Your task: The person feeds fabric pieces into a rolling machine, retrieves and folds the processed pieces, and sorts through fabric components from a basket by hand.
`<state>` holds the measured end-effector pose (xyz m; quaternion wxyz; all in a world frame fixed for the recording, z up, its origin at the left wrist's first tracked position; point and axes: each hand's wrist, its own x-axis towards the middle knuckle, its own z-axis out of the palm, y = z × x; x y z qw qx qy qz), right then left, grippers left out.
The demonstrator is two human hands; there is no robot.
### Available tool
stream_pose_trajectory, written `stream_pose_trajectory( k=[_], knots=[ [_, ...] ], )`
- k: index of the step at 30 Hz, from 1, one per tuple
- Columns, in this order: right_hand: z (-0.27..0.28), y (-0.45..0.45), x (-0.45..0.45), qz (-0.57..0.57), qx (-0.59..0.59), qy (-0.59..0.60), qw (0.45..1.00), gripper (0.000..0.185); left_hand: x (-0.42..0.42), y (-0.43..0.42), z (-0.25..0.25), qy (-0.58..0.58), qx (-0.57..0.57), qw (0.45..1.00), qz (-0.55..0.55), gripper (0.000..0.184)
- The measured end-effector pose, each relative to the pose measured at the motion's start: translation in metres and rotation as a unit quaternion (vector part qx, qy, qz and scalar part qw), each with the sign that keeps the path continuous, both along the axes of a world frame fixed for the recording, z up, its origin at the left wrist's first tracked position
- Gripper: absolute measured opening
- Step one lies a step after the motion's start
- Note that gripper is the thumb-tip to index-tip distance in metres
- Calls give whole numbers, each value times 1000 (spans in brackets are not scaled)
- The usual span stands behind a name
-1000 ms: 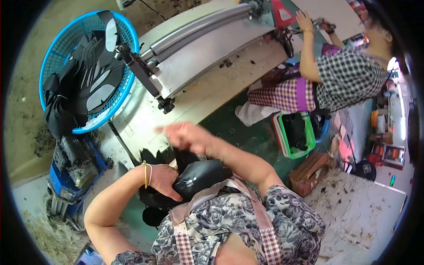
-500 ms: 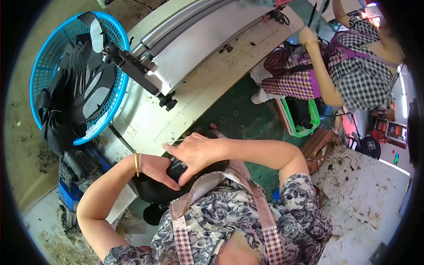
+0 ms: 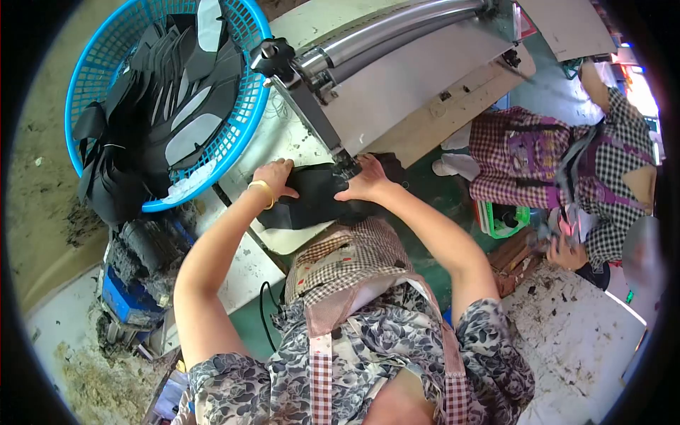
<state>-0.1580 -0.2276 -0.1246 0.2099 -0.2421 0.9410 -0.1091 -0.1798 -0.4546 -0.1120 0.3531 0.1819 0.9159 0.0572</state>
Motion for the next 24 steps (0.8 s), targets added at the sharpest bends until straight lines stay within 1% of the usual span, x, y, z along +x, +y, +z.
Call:
stream_pose_trajectory(
  k=[1,2,3,4,5,6,8,10,11,12,14,16,17,18,19,20,21,22,24],
  knots=[
    [18,-3,1,-33,-8,-22,999,74,9,-5,10,64,35,997,12,65],
    [13,-3,5,-29,-6,-28,999,74,20,-9,17,58,36,998,16,65],
    [6,-1,13,-13,-51,77,996,70,33,-13,24,190,80,978,45,59],
    [13,-3,11,3,-96,191,977,67,40,-17,30,328,122,934,70,54],
    [25,-3,16,-19,-129,145,981,60,50,-22,30,310,216,922,85,51],
    [41,-6,21,19,-133,179,975,54,64,-27,30,285,308,902,98,48],
    [57,-15,47,39,-254,198,946,48,89,-20,40,172,419,869,200,48],
    [86,-34,57,39,-362,50,930,39,96,-6,65,124,497,833,208,52],
    [94,-45,59,11,-412,-27,911,34,99,-1,68,96,533,812,217,53],
    [94,-51,60,9,-438,-98,894,31,101,1,68,53,566,790,231,41],
    [87,-53,52,27,-442,-176,879,31,107,-1,61,3,596,753,279,28],
    [82,-57,49,-2,-404,-201,892,33,110,-10,45,23,567,754,331,21],
    [77,-56,48,-7,-392,-239,888,34,110,-11,41,32,577,740,345,20],
    [79,-57,46,-3,-393,-239,888,34,109,-7,48,36,576,739,347,20],
    [85,-57,43,-24,-426,-331,841,34,106,2,60,-46,602,676,423,18],
    [90,-56,42,-46,-454,-420,785,35,106,8,67,-127,619,600,491,17],
    [95,-55,40,-44,-449,-471,758,35,109,8,64,-173,609,605,482,16],
    [97,-53,39,-41,-451,-468,759,35,105,6,58,16,584,750,310,18],
    [97,-49,34,-33,-460,-496,736,29,104,5,61,-9,621,718,316,14]
  ],
)
